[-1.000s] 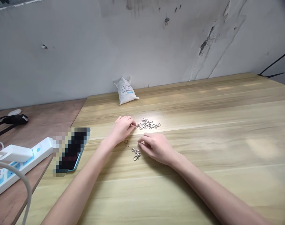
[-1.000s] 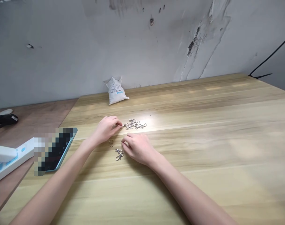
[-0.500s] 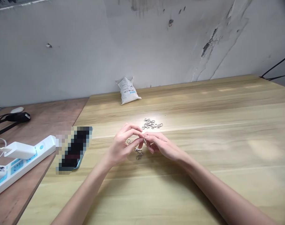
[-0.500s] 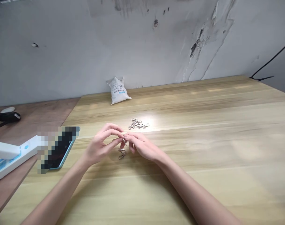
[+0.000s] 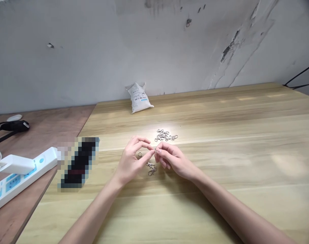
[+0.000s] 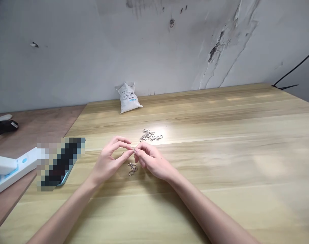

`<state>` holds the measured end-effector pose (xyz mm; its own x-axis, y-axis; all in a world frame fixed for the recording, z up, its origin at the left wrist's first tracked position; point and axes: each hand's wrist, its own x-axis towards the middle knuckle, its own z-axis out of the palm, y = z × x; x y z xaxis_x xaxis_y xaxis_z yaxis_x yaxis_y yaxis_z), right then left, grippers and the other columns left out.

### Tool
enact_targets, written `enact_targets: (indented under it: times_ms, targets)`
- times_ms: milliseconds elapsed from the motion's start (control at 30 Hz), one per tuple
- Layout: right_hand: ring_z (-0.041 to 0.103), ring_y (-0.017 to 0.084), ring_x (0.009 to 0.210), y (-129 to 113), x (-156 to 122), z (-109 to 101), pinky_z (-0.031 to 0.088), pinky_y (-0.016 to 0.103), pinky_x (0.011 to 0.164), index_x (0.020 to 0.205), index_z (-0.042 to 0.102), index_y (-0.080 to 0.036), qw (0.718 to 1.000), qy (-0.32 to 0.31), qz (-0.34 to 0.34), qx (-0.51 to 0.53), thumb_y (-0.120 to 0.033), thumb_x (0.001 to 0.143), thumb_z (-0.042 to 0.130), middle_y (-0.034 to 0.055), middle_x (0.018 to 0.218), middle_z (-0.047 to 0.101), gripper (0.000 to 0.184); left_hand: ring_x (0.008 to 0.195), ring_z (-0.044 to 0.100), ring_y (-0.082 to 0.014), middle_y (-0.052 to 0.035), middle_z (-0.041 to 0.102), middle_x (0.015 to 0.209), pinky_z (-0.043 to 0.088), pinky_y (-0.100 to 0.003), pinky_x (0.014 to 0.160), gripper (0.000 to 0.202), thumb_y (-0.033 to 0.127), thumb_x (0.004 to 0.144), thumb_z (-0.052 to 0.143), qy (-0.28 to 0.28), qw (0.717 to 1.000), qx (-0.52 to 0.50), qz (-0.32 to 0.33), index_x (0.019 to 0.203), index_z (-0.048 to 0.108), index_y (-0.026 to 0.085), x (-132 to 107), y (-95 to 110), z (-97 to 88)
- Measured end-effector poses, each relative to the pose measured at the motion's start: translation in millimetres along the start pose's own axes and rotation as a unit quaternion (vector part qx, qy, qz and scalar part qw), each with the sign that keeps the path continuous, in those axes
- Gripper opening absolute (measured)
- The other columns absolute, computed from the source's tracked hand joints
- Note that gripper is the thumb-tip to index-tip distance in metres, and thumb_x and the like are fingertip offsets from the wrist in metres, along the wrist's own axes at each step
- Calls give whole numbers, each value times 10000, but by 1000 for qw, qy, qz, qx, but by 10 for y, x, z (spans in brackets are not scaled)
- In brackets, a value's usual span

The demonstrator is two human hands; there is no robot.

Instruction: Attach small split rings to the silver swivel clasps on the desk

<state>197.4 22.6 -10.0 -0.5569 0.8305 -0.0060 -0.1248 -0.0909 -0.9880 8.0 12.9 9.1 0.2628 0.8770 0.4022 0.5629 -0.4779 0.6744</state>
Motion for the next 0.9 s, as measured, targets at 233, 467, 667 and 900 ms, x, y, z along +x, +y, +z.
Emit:
enact_targets:
  times_ms: [233,467,667,900]
  targets:
    - [402,79,518,18,16,49,336,215,485,823,500,-194,999,34,-30,-15,-437,967,494,-39,671,505,283,1006,576,-178,-40,612,1036,479,-345,891,135,152,882,612,-5,999,3,38,947,700,232,-54,-1,17]
    - [393,78,541,46,-13,87,344,224,512,831,502,-193,998,32,-42,-29,-406,975,491,-44,689,473,258,959,560,-179,-42,633,990,475,-341,843,147,96,863,601,18,996,44,77,923,685,201,-59,3,38]
    - [413,94,609,44,-29,107,358,240,572,857,508,-193,993,44,-61,-86,-358,987,472,-36,720,464,212,961,555,-186,-45,645,977,480,-342,831,135,107,864,608,13,991,79,110,939,676,195,-53,10,-6]
    - [424,105,624,70,-30,115,358,245,580,875,524,-193,983,49,-79,-158,-323,988,452,-31,713,478,187,959,571,-203,-45,674,969,444,-358,821,88,126,868,610,22,976,172,131,894,666,189,-58,-3,2]
